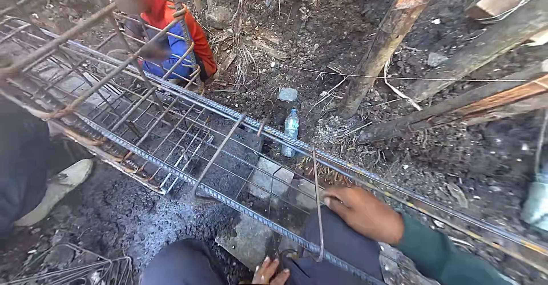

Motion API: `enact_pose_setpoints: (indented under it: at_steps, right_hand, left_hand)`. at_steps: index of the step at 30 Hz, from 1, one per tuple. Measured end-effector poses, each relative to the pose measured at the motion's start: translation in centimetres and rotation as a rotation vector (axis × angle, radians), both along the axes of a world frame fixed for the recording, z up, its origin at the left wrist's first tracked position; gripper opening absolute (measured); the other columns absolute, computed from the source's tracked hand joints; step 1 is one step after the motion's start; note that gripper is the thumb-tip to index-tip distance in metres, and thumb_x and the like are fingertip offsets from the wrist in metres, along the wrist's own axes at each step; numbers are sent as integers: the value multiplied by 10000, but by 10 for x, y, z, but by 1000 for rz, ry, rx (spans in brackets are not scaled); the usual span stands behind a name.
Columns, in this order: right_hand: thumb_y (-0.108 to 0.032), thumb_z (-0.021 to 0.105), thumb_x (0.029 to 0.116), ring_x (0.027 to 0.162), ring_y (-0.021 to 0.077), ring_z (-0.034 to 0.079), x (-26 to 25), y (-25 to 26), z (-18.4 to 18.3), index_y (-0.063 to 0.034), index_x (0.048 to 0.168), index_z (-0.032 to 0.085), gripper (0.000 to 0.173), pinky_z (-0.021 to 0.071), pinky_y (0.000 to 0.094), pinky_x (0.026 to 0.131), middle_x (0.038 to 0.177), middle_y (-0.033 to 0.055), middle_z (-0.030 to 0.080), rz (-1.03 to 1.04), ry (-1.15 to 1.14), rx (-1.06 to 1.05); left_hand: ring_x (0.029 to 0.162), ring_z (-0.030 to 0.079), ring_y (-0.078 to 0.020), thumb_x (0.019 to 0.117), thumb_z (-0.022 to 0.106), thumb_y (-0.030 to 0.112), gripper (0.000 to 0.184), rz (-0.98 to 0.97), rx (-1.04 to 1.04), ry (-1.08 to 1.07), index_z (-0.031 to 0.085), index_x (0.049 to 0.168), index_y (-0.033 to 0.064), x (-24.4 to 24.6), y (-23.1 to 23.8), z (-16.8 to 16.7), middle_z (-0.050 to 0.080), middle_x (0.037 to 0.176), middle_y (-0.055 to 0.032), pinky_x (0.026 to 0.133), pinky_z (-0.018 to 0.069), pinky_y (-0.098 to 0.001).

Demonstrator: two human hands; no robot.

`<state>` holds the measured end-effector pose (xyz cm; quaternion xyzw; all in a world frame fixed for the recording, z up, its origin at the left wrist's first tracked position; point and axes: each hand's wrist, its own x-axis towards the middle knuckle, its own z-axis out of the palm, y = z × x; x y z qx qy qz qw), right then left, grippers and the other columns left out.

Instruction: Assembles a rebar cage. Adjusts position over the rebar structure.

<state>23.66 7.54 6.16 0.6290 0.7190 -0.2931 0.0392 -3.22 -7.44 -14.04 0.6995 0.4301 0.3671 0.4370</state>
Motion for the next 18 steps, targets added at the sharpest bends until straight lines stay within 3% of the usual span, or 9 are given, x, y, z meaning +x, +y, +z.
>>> enact_pose_setpoints:
  at_steps: [2, 4, 5, 6, 8, 10, 11, 14, 18]
  right_hand:
    - [-310, 485, 1043, 945, 323, 732, -11, -28, 23, -77, 1093, 746, 353, 570, 593, 823, 1012, 143, 751, 42, 20, 316]
    - [-343, 508, 1046, 859, 180, 732, -22, -39, 37, -99, 995, 764, 358, 612, 418, 763, 927, 71, 760, 101, 166, 739]
    - [-355, 506, 1060, 913, 154, 711, -29, -35, 41, -102, 1005, 754, 359, 597, 372, 814, 951, 66, 750, 164, 243, 881]
    - [-377, 489, 1071, 1050, 174, 701, -37, -25, 42, -115, 1066, 748, 369, 579, 401, 928, 1046, 72, 750, 242, 259, 953]
    - [-443, 400, 1090, 1355, 246, 560, -54, -4, 31, -181, 1276, 701, 441, 430, 533, 1156, 1294, 60, 691, 344, 168, 889]
    - [-482, 267, 1100, 1482, 269, 422, -70, 12, 13, -233, 1374, 649, 532, 228, 631, 1237, 1423, 26, 630, 349, 59, 734]
    - [-473, 229, 1101, 1491, 268, 409, -76, 15, 8, -231, 1382, 638, 552, 176, 655, 1238, 1440, 17, 620, 343, 23, 706]
    - [-416, 239, 1100, 1457, 277, 462, -89, 14, 5, -165, 1378, 633, 544, 168, 696, 1218, 1428, 30, 633, 315, -22, 740]
    - [-394, 230, 1103, 1422, 267, 506, -88, 16, -9, -94, 1436, 579, 568, 182, 682, 1224, 1429, 51, 635, 234, 179, 827]
  left_hand:
    - [1358, 519, -453, 1034, 578, 262, 312, 14, 94, 4, 751, 1169, 41, 11, 12, -1, 651, 1330, -239, 1170, 338, -637]
    - [1308, 578, -417, 1072, 514, 237, 341, 6, 135, -53, 757, 1043, 0, 20, 20, 0, 708, 1222, -221, 1182, 350, -592]
    - [1268, 613, -397, 1076, 489, 212, 359, -3, 146, -90, 741, 1016, -37, 23, 22, -1, 725, 1159, -224, 1185, 355, -568]
    - [1217, 646, -379, 1078, 475, 191, 369, -1, 152, -117, 722, 996, -70, 24, 23, -1, 729, 1099, -235, 1180, 372, -540]
    - [1105, 680, -360, 1076, 447, 191, 408, 68, 149, -136, 677, 924, -110, 27, 23, 1, 708, 990, -264, 1119, 449, -479]
    - [1003, 682, -327, 1083, 397, 241, 465, 196, 134, -105, 641, 892, -105, 28, 32, 8, 679, 928, -257, 1010, 517, -432]
    - [944, 683, -293, 1077, 378, 257, 477, 272, 142, -90, 634, 893, -101, 26, 41, 12, 671, 903, -240, 938, 545, -405]
    - [775, 659, -228, 1065, 368, 236, 453, 391, 190, -35, 631, 902, -94, 26, 69, 39, 646, 806, -191, 775, 562, -365]
    - [800, 698, -320, 999, 422, 107, 344, 398, 160, 68, 655, 926, -136, 35, 85, 68, 679, 823, -244, 816, 572, -442]
